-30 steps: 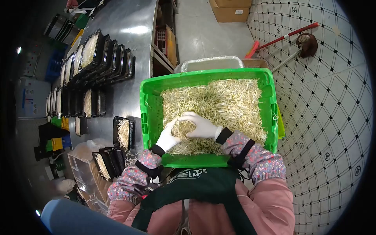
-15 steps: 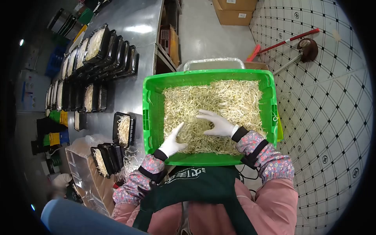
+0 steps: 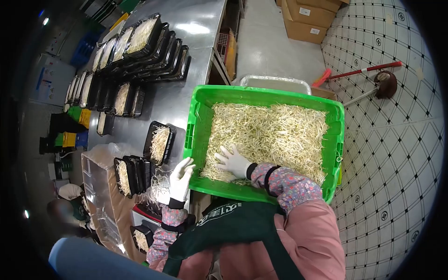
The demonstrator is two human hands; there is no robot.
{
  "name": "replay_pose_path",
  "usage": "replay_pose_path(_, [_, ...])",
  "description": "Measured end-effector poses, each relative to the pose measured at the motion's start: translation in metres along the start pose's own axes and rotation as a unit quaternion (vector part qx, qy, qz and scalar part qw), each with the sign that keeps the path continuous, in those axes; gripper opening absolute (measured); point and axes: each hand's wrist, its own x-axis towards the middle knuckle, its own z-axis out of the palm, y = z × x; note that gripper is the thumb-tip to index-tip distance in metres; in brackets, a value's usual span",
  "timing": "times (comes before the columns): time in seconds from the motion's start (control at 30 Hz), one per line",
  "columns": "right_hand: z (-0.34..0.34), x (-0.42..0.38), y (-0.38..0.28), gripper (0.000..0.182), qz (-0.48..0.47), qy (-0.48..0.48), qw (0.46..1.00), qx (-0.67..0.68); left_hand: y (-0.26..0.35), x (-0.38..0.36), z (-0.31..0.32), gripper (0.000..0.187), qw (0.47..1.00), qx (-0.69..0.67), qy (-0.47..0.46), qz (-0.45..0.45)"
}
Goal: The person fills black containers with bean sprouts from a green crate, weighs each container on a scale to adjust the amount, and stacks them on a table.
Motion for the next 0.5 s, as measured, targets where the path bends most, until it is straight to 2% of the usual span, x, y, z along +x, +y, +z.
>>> replay_pose_path(0.03, [0.001,0.005,0.002,0.06,-0.001,0.043,0.998,-0.055,-0.002,-0.006,-0.006,0.04,1.0,-0.007,0.013,0.004])
replay_pose_path(0.07, [0.008,0.01,0.012,0.06,-0.003,0.041,0.997,-0.058,-0.004,-0.013,-0.014,0.04,1.0,-0.013,0.025,0.008])
replay_pose_path(0.13, [0.029,0.019,0.046,0.047,0.06,0.092,0.992,0.063,-0.005,-0.026,-0.028,0.038,0.997,-0.022,0.068,0.011])
replay_pose_path(0.2, [0.012,0.007,0.079,0.033,0.137,0.171,0.969,0.113,-0.014,-0.037,-0.05,0.033,0.993,-0.021,0.115,0.037])
replay_pose_path(0.27, [-0.039,-0.008,0.087,0.024,0.315,0.222,0.87,0.307,-0.025,-0.046,-0.072,0.03,0.978,-0.033,0.197,0.055])
replay_pose_path(0.33, [-0.054,-0.015,0.107,0.022,0.283,0.321,0.801,0.419,-0.026,-0.055,-0.09,0.028,0.964,-0.025,0.259,0.061])
replay_pose_path(0.37, [-0.069,-0.017,0.106,0.022,0.292,0.331,0.752,0.49,-0.028,-0.056,-0.097,0.028,0.958,-0.039,0.281,0.046])
replay_pose_path(0.4, [-0.065,-0.017,0.106,0.022,0.291,0.328,0.754,0.489,-0.03,-0.057,-0.103,0.028,0.951,-0.053,0.303,0.031])
replay_pose_path(0.47, [-0.056,-0.019,0.101,0.02,0.269,0.282,0.802,0.453,-0.037,-0.055,-0.115,0.029,0.946,-0.08,0.314,0.03])
replay_pose_path(0.5, [-0.053,-0.02,0.091,0.02,0.261,0.315,0.769,0.491,-0.042,-0.052,-0.12,0.03,0.943,-0.072,0.324,0.029])
